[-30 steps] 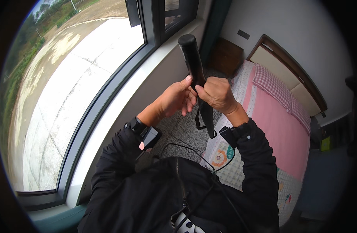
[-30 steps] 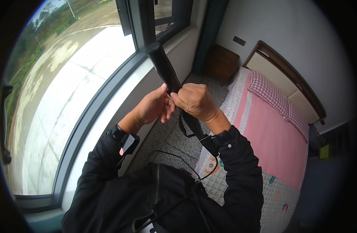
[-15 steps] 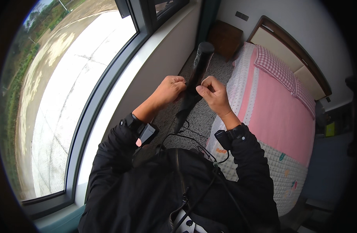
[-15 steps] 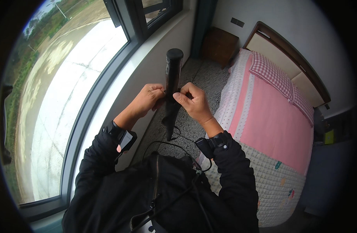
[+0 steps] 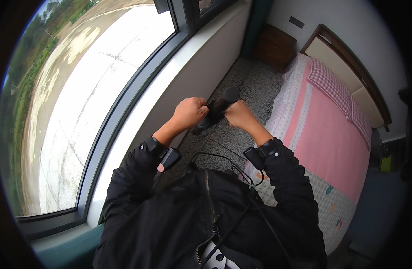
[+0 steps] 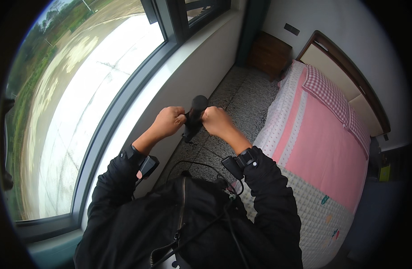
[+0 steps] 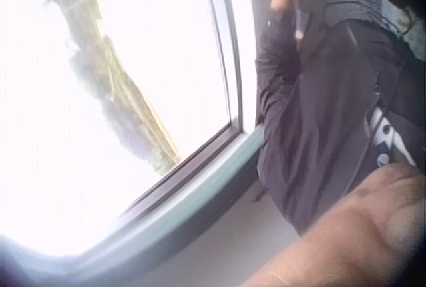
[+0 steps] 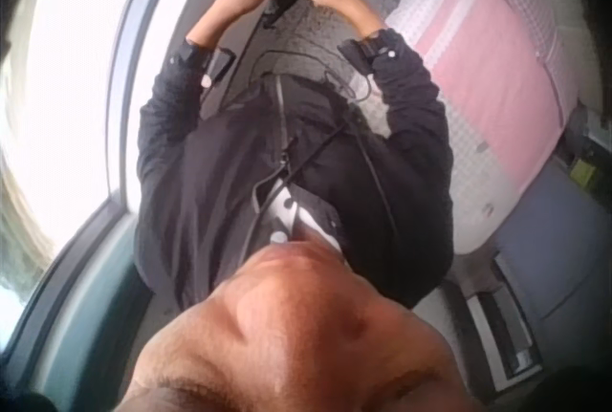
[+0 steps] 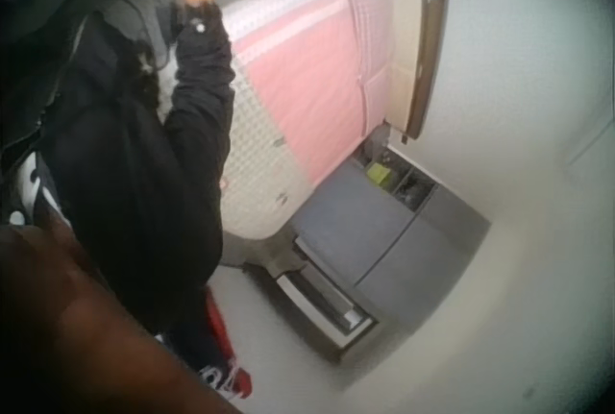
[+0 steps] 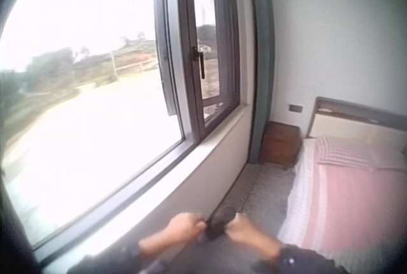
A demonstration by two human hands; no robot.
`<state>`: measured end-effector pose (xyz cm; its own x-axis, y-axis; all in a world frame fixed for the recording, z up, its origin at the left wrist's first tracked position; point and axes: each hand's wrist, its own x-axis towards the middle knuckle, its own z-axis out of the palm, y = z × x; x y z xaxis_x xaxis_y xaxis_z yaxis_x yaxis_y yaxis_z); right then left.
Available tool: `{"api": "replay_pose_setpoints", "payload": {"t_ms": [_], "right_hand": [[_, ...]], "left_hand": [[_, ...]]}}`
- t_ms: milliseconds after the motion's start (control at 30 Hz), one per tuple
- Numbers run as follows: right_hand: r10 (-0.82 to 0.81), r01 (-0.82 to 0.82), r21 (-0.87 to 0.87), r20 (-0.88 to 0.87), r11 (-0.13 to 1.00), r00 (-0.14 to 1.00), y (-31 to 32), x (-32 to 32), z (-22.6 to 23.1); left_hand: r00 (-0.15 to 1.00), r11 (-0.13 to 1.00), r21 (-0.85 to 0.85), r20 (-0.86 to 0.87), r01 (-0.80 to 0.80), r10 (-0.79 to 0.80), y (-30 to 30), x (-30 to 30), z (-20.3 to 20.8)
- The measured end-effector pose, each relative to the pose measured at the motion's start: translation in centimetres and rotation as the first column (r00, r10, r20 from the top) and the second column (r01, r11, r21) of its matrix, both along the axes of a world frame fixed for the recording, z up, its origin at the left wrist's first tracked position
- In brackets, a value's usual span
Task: The person sweeps the bedroom floor with a broom, then picks up a black umbrella from a clothes rack, opens and closes it, and hangs it back on the rack. The person resumes sweeping near the rack.
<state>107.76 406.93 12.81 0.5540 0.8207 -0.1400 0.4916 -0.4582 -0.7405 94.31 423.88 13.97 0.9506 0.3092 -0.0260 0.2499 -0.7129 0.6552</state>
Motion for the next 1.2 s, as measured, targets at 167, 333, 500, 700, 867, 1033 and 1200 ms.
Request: {"api": "replay_pose_setpoints", "payload": {"t_ms": [167,333,500,700,867,1033,1200], "right_hand": [[-0.058,0.037,0.145,0.149,0.989,0.987,2.3,-1.3,1.0],[-0.088,0.054,0.353,0.082,0.934,0.993,1.9,-2.1,2.1],[-0.178,0.143,0.223,0.144,0.964,0.974,1.5,-2.6,0.9],[-0.199,0.281,0.361,-0.249,0.889,0.948,-0.9,-1.6,2.6],[-0.153,0.278,0.401,-0.315,0.873,0.936,-2.3,-2.0,4.0],[-0.192,0.269,0.222,-0.315,0.937,0.93,-2.6,-2.1,4.8],[-0.088,0.265,0.44,-0.383,0.858,0.919,-2.5,-2.2,7.0]], "left_hand": [[0.998,0.991,0.117,0.03,-0.061,0.058,1.6,-1.5,1.4],[0.983,0.996,-0.021,0.163,-0.081,0.083,1.3,-2.9,1.2],[0.972,0.943,-0.319,0.172,-0.099,0.161,-0.5,-1.1,-1.1],[0.977,0.933,-0.355,0.214,0.057,0.022,-0.2,0.6,2.4],[0.985,0.919,-0.391,0.174,0.053,0.017,-1.4,0.6,4.5],[0.998,0.888,-0.459,0.06,0.004,0.027,-1.3,0.0,5.2],[0.931,0.719,-0.656,0.364,0.23,0.034,-0.8,-0.7,5.7]]}}
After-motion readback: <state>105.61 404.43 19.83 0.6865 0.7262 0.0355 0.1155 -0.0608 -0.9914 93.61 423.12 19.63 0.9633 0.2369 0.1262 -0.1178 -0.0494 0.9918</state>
